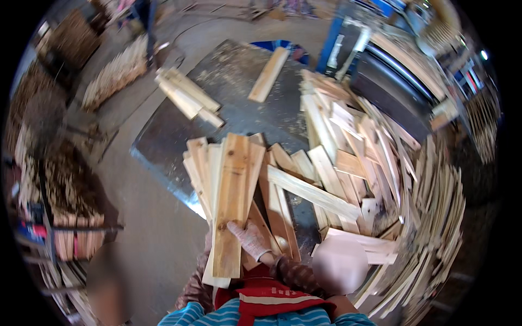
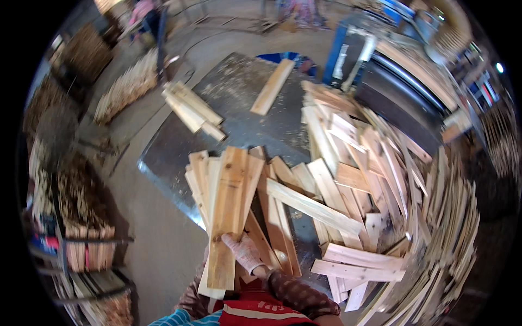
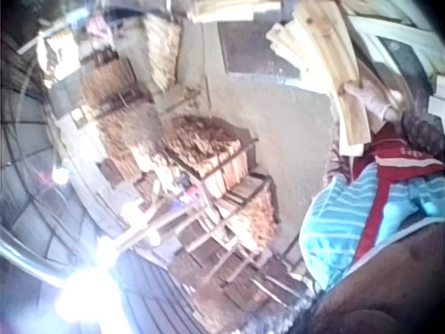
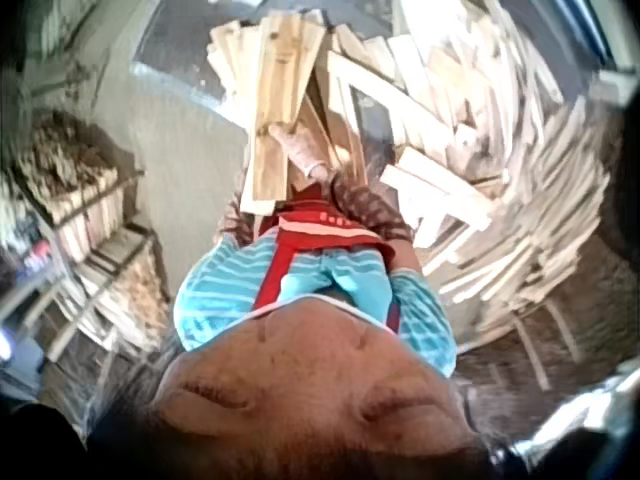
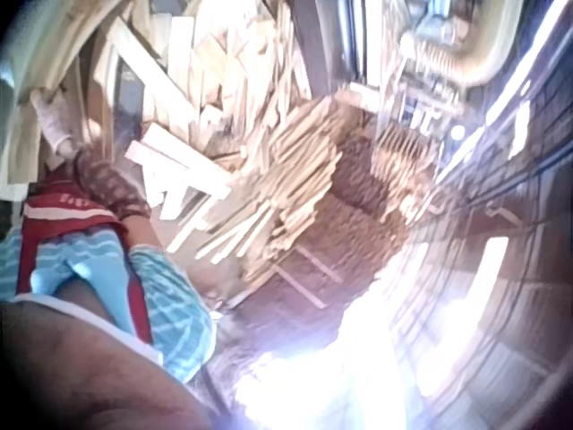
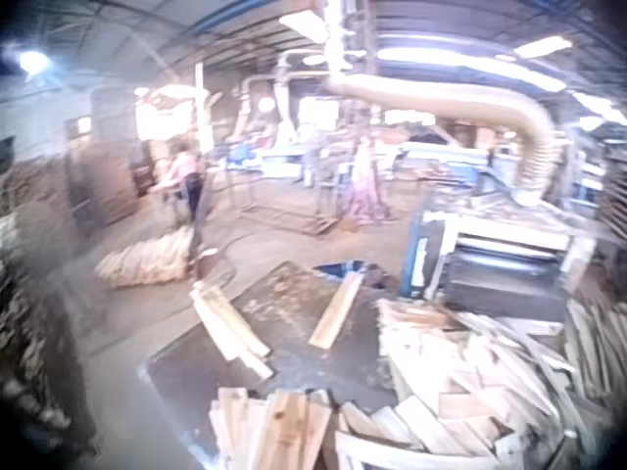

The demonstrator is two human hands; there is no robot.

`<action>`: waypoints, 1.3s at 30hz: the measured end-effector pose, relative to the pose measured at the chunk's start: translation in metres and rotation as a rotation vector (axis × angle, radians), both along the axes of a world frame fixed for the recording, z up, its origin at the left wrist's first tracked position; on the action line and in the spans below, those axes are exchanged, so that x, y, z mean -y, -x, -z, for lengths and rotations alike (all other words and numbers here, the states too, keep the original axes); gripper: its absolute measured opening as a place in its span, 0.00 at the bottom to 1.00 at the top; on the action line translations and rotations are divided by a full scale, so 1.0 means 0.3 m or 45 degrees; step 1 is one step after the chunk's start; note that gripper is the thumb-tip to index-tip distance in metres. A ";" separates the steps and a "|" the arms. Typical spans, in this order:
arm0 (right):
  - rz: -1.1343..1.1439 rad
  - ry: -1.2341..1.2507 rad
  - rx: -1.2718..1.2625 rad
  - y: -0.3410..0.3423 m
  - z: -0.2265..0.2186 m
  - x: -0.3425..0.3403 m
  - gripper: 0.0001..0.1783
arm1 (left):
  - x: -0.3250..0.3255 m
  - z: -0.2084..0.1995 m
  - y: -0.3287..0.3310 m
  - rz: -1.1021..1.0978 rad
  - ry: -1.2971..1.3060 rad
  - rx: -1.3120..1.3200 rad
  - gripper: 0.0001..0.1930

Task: The person sorts through a large pile of wooden planks on a metal table in a workshop. They pick up individual planks, inspect them, and stack them into neat piles on the table or on nearby racks. The person wears gloves and an apron while handling the wood.

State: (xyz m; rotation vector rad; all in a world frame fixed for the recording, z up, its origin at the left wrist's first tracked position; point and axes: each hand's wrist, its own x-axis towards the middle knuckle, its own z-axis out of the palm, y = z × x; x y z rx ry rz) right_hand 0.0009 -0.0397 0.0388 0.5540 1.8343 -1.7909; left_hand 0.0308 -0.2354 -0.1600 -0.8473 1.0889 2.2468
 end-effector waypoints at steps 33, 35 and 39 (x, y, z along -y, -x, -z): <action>0.518 -0.528 -0.131 -0.643 -0.100 -0.194 0.29 | -0.447 -0.207 -0.338 0.453 -0.413 -0.128 0.33; 0.651 -0.666 -0.332 -0.631 -0.087 -0.182 0.31 | -0.478 -0.194 -0.344 0.386 -0.493 -0.103 0.33; 0.739 -0.075 -0.105 -0.597 -0.111 -0.258 0.38 | -0.519 -0.186 -0.315 0.243 -0.617 -0.083 0.32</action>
